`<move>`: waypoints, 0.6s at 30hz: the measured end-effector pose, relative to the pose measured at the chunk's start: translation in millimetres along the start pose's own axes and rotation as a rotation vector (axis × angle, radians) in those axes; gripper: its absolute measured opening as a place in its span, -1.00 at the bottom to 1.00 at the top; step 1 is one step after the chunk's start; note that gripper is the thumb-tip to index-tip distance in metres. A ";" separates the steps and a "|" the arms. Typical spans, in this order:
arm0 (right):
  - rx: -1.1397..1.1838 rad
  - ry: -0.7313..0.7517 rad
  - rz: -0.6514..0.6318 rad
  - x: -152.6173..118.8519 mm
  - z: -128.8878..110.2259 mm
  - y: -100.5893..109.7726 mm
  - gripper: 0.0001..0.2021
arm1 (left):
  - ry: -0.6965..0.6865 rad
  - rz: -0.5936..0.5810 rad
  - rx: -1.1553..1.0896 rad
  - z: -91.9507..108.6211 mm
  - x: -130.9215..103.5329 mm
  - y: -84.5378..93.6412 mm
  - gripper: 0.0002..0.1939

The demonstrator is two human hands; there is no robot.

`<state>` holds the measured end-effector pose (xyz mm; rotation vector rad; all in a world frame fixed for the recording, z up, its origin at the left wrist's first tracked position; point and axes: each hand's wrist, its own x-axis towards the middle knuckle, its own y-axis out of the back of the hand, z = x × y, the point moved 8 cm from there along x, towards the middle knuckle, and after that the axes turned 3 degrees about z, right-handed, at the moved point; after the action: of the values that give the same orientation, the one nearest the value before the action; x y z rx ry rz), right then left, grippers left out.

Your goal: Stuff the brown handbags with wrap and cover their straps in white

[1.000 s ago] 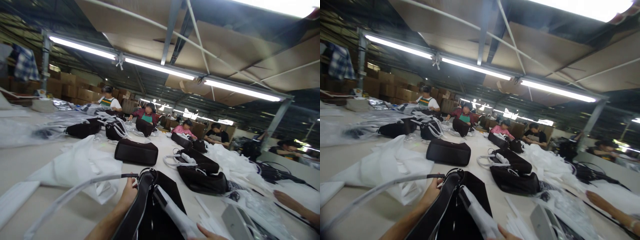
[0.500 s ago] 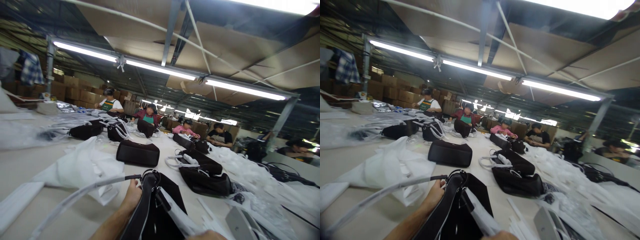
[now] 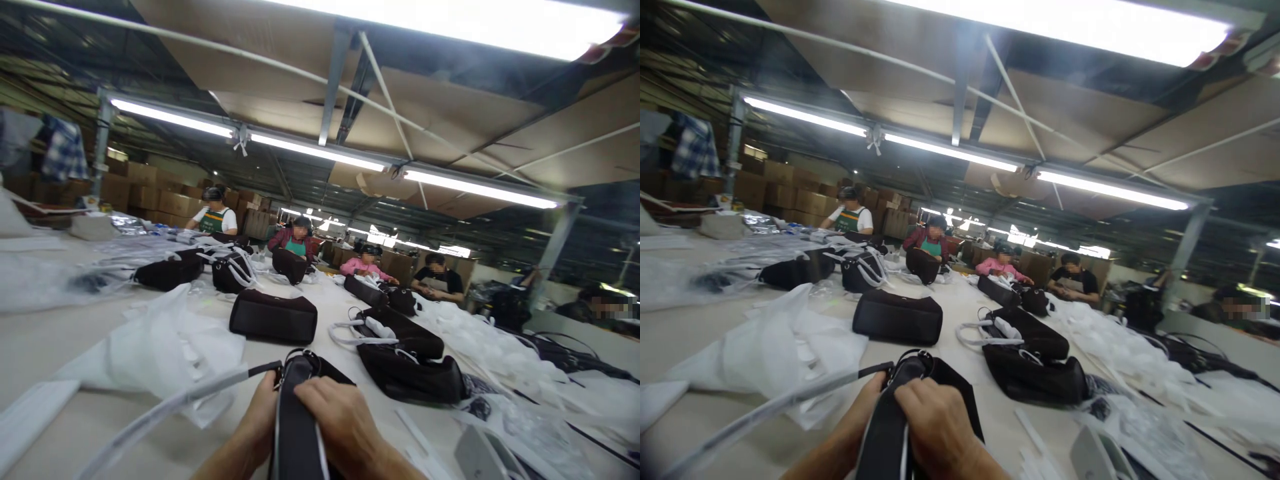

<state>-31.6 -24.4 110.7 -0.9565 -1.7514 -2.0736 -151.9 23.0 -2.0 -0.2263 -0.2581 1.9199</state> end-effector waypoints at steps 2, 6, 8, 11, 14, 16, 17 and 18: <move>0.178 -0.356 0.033 9.5 46.1 10.0 -0.86 | -0.002 -0.013 0.023 -1.9 -14.4 1.2 -0.54; 0.298 -0.763 0.117 35.4 128.3 26.7 -0.75 | -0.147 -0.020 0.159 5.4 -42.6 -1.0 -0.52; 0.349 -0.861 0.127 50.7 157.3 30.1 -0.80 | -0.222 -0.038 0.179 13.4 -53.6 -5.7 -0.45; 0.416 -0.909 0.100 64.6 167.5 29.5 -0.87 | -0.151 -0.017 0.071 16.5 -60.9 -8.2 -0.26; 0.377 -0.905 0.027 55.3 137.5 32.2 -0.85 | -0.051 0.025 -0.007 14.5 -62.8 -7.2 -0.18; 0.283 -0.883 -0.025 37.8 102.9 41.7 -0.86 | -0.053 0.063 -0.034 14.3 -63.3 -4.2 -0.14; 0.217 -0.859 -0.069 28.2 83.2 47.1 -0.86 | -0.062 0.083 -0.050 13.9 -63.5 -2.7 -0.13; 0.135 -0.832 -0.144 18.4 63.4 50.8 -0.83 | -0.070 0.100 -0.062 13.3 -63.7 -1.8 -0.13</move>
<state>4.2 27.6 165.1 -1.8747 -2.3421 -1.6976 -131.6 -36.9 13.4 -0.2172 -0.3595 2.0231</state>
